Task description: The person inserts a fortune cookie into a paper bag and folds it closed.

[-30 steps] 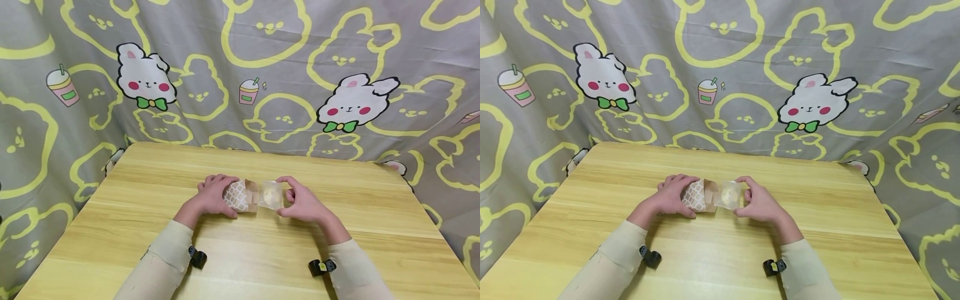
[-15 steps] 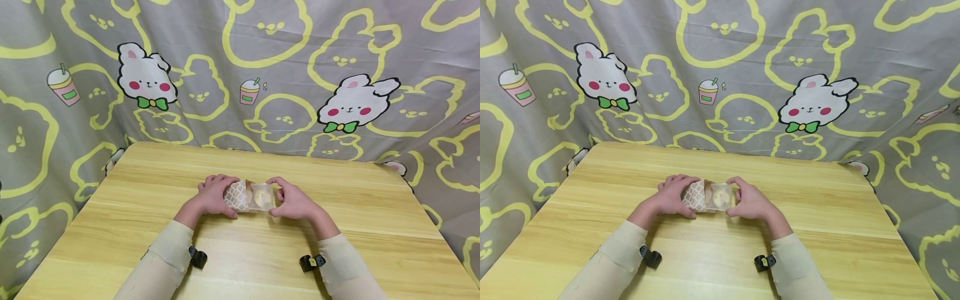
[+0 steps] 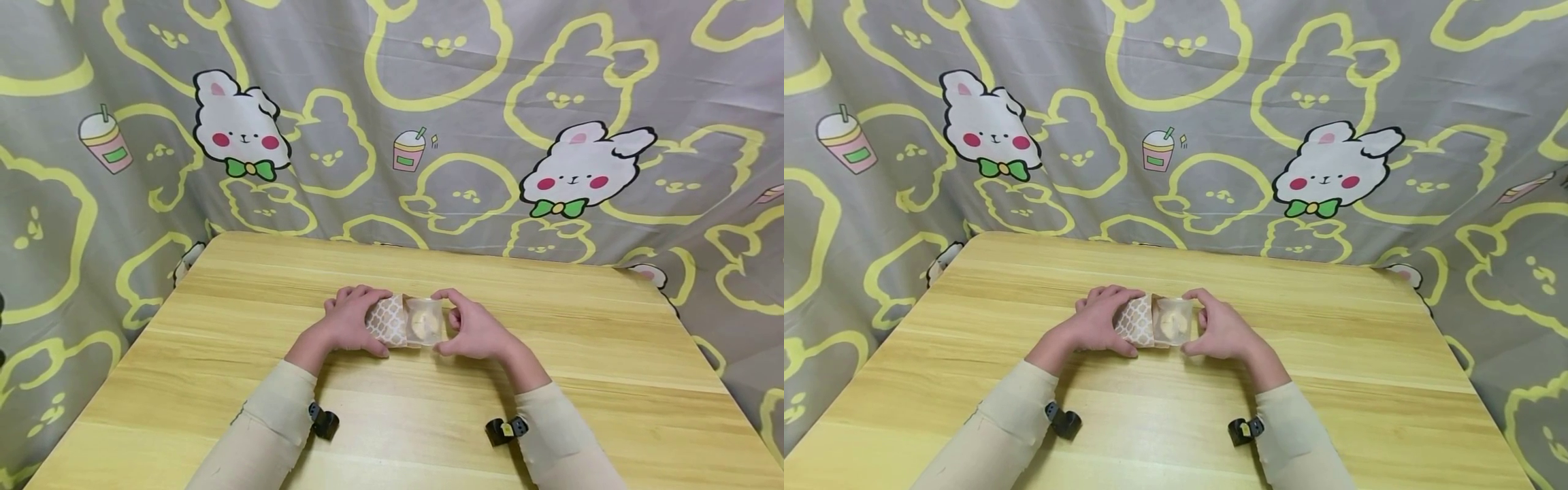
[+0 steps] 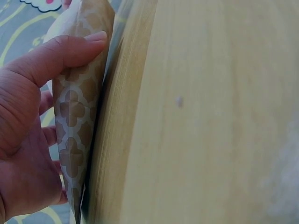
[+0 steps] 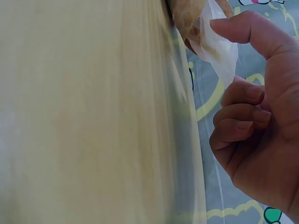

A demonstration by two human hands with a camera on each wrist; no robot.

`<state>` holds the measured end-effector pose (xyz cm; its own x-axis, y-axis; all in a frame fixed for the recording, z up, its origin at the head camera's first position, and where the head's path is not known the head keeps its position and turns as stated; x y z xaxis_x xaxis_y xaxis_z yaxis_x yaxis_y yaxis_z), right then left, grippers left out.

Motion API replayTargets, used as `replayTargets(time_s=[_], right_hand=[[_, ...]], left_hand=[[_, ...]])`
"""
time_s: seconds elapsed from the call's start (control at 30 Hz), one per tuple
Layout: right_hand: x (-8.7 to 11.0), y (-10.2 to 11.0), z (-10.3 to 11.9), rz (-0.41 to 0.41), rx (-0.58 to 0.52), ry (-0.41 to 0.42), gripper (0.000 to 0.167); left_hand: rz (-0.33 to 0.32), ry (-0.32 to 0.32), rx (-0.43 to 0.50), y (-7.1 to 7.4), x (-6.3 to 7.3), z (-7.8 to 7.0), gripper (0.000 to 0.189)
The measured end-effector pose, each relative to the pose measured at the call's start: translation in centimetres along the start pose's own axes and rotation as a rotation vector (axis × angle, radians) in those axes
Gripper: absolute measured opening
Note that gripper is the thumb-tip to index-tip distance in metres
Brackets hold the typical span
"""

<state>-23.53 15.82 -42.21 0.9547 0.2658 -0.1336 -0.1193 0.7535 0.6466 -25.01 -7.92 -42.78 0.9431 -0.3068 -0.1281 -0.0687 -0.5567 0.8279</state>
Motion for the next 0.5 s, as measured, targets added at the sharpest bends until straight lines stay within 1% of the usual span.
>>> replayTargets(time_s=[0.3,0.5], right_hand=[[-0.17,-0.57,-0.15,0.003,-0.059,0.007,0.083],[-0.28,-0.93,-0.27,0.015,-0.082,0.009,0.09]], left_hand=[[0.001,0.003,-0.008,-0.05,-0.06,-0.04,0.107],[0.005,0.005,-0.003,-0.12,-0.07,-0.16,0.107]])
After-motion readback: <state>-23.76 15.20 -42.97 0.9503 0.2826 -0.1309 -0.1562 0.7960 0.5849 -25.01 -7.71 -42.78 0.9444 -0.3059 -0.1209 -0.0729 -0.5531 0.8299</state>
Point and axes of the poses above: each hand's wrist, its own x-axis away from the middle knuckle, its own y-axis out of the back of the hand, z = x × y, the point moved 5 cm from there along -x, towards the middle knuckle, and after that the axes turned 14 degrees about -z, right-handed, at the moved point
